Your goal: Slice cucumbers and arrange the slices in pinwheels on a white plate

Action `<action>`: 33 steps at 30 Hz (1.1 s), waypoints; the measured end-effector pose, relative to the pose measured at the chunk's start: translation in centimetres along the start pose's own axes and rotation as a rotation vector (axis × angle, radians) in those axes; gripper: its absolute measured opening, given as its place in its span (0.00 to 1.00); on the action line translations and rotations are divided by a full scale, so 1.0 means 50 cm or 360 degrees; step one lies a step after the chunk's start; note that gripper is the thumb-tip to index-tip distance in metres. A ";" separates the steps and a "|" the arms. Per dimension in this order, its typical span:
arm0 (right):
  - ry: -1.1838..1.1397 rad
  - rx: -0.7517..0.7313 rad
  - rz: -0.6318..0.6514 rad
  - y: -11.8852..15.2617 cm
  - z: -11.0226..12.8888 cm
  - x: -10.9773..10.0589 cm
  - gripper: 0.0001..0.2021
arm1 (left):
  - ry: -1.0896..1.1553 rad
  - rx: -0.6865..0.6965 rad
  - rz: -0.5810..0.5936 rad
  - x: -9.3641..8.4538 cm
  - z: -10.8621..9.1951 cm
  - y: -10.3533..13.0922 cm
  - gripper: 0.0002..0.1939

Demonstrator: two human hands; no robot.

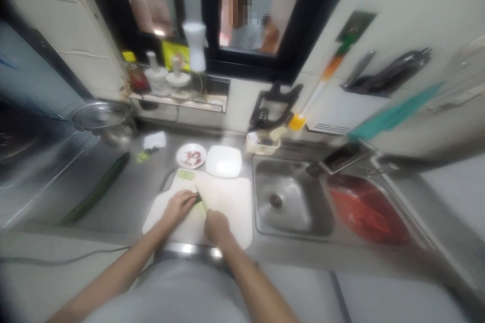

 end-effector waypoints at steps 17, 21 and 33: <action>-0.0007 0.0044 -0.0070 -0.007 0.001 0.016 0.15 | 0.0005 -0.0019 -0.0012 0.001 0.000 0.001 0.13; -0.0039 0.0061 -0.0076 -0.010 0.001 0.007 0.15 | -0.0004 -0.0006 -0.0027 0.003 0.003 0.002 0.13; 0.0026 0.0110 -0.0041 0.032 -0.013 0.020 0.16 | -0.0002 -0.0010 -0.0031 0.002 -0.004 0.004 0.13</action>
Point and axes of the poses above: each hand's wrist, its own y-axis away from the middle knuckle, its own x-axis out of the palm, z = x × y, the point moved 5 cm from there along -y, towards the middle knuckle, and after that the axes turned 14 degrees about -z, right-handed, at the moved point
